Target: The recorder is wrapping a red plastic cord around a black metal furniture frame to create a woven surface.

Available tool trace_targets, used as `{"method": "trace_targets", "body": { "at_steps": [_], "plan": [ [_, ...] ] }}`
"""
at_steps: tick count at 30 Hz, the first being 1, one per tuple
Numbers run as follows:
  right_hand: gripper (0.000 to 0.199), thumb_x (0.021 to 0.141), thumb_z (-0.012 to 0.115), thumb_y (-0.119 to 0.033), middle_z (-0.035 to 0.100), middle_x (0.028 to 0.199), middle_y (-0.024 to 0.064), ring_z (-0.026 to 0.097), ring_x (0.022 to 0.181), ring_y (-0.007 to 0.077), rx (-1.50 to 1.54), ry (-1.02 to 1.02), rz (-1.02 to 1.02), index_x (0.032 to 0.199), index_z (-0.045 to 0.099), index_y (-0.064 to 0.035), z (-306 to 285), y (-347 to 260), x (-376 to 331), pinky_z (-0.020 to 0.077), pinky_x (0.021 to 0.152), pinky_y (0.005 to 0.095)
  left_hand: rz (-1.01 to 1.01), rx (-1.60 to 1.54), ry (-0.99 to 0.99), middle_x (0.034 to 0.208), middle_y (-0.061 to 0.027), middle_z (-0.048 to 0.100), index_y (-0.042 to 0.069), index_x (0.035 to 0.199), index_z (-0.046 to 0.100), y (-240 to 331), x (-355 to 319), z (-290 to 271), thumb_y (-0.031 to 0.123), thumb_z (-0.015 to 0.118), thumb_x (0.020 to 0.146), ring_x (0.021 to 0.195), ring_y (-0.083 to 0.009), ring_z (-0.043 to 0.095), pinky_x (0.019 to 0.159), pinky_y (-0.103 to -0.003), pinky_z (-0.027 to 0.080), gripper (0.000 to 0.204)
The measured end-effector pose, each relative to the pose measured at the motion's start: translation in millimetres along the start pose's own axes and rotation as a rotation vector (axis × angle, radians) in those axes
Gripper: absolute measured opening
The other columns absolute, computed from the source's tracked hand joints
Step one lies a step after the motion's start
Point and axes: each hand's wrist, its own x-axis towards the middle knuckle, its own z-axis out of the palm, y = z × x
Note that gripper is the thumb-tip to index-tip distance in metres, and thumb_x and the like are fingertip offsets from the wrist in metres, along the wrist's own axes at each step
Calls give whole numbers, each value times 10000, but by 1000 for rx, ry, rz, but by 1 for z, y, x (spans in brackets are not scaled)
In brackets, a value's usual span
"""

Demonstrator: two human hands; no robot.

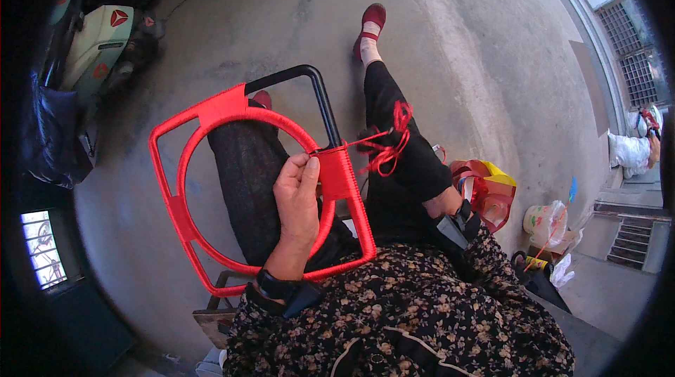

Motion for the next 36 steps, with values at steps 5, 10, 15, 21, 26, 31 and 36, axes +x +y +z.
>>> {"method": "trace_targets", "body": {
  "at_steps": [5,10,15,21,26,31,36],
  "plan": [
    [332,810,633,-153,668,976,140,652,839,206,54,29,-54,1128,607,-63,15,-6,15,507,767,328,-70,-125,-61,961,-66,636,13,1063,531,2,-2,5,161,504,962,829,-127,627,736,-262,513,181],
    [330,811,636,-161,668,977,137,653,834,205,-38,38,-37,1126,609,-66,12,-12,12,509,762,331,-376,-129,-310,971,-153,633,3,1151,466,22,-8,18,205,471,972,869,-247,657,785,-352,543,269],
    [328,813,639,-168,669,979,134,653,830,204,-176,-4,1,1124,610,-70,11,-12,8,511,757,333,-363,-96,-319,967,-175,630,-8,1203,432,22,-11,11,240,468,973,845,-276,661,773,-380,546,340],
    [327,814,643,-177,669,981,130,654,824,202,-339,112,-8,1122,612,-74,-7,-14,8,513,751,336,-348,-125,-334,994,-147,628,-5,1190,446,23,-11,14,231,476,970,864,-249,654,780,-372,540,324],
    [325,815,646,-185,670,983,126,654,820,201,-860,406,-37,1120,613,-77,-40,-22,18,515,746,338,6,53,-96,1092,-95,590,7,1248,427,6,-5,3,221,451,977,964,-192,597,821,-327,491,347],
    [291,819,625,-203,655,927,136,656,816,248,-1149,542,-623,1092,612,-102,10,-70,4,515,735,338,314,218,2,1274,-126,465,9,1344,348,14,-7,13,316,429,972,1073,-188,512,832,-319,460,489],
    [318,799,549,-28,623,1006,143,633,837,295,-1310,-156,-867,1114,583,-55,94,-76,15,511,751,337,411,355,104,1146,-112,555,-11,1276,421,17,-11,11,156,491,943,995,-180,554,821,-293,467,379]
  ]
}}
